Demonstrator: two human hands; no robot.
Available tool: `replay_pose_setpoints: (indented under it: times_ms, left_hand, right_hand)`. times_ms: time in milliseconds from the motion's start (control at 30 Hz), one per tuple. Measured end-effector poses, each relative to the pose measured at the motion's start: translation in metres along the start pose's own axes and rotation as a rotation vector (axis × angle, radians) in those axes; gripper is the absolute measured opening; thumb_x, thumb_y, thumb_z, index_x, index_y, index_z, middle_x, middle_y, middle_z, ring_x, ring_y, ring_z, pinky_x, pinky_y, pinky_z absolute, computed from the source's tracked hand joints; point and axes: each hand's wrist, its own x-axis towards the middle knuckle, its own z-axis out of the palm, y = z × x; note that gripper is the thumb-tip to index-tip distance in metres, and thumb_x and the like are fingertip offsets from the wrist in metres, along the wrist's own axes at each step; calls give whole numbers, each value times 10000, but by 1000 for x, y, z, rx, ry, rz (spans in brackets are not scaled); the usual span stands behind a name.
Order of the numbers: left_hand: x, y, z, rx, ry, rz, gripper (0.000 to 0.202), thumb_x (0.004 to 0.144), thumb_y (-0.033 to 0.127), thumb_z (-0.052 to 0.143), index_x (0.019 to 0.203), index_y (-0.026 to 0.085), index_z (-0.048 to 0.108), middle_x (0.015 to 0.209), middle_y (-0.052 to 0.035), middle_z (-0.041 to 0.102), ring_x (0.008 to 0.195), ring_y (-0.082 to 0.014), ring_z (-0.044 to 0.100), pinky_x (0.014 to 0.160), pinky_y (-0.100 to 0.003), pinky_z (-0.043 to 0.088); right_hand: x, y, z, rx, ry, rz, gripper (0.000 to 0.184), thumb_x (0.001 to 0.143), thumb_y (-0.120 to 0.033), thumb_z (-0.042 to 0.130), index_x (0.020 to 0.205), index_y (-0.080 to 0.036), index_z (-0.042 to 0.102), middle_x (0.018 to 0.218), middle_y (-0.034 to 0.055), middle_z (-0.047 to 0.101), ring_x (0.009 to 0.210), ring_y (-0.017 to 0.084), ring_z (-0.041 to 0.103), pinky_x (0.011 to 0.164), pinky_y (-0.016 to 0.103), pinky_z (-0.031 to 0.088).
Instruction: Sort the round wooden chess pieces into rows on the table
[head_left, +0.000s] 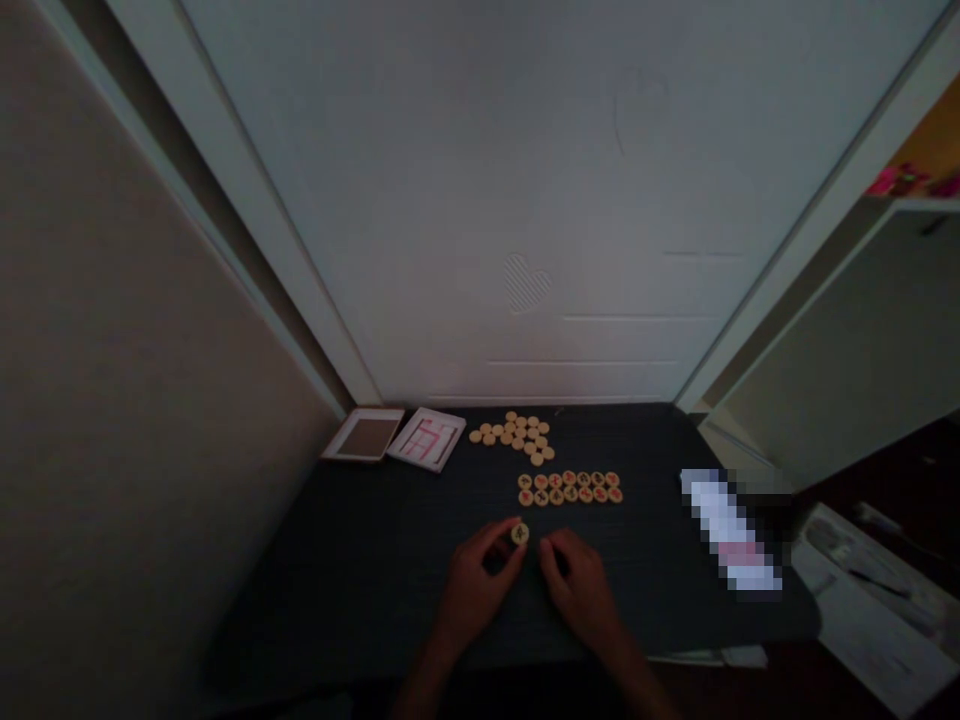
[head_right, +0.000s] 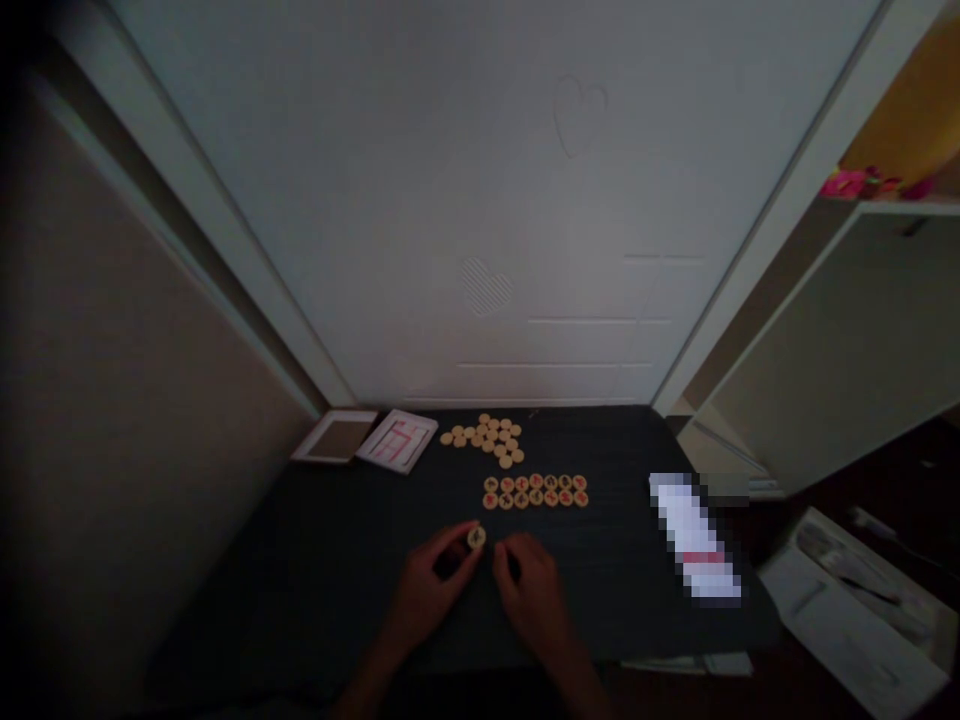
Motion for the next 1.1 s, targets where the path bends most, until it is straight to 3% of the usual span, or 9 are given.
replay_pose_setpoints:
  times_ms: [167,367,600,833,1100]
  left_hand:
    - [12,4,-4,45,81,-73,276,845,338,678,1101,237,700,861,-11,755,756,-186,695,762,-319,563]
    - [34,4,-13,30,55,-89,254,842,357,666,1068,240,662,937,-17,753,789,-189,700,751,-320,559]
    - [61,-12,-13,124,8,-115,276,865,311,651,1133,249,635,1004,-21,747,802,-179,690,748,-303,545]
    - [75,-23,-12,374,-33,-5,259,906,291,631,1152,237,693,1094,-54,692,818,-178,653,791,-311,507]
    - [76,-28,-10,502,-65,16,294,952,335,587,1212,256,699,1149,-70,643,1005,-215,650,847,-323,485]
  right_hand:
    - [1,-1,-3,10,54,7,215,976,-240,498,797,-207,610,739,3,658,679,155,629,652,252,440]
    - [2,-6,-6,29,63,18,219,975,-264,493,817,-210,634,741,9,677,678,166,644,635,258,452]
    - [2,-5,-5,59,76,18,244,988,-304,490,830,-214,653,752,14,691,685,173,655,656,262,468]
    - [3,-5,-7,71,89,18,236,991,-289,496,850,-213,669,776,21,710,707,177,671,678,263,483]
    - [3,-8,-12,73,129,36,235,993,-280,497,876,-213,689,810,31,712,736,177,668,681,269,505]
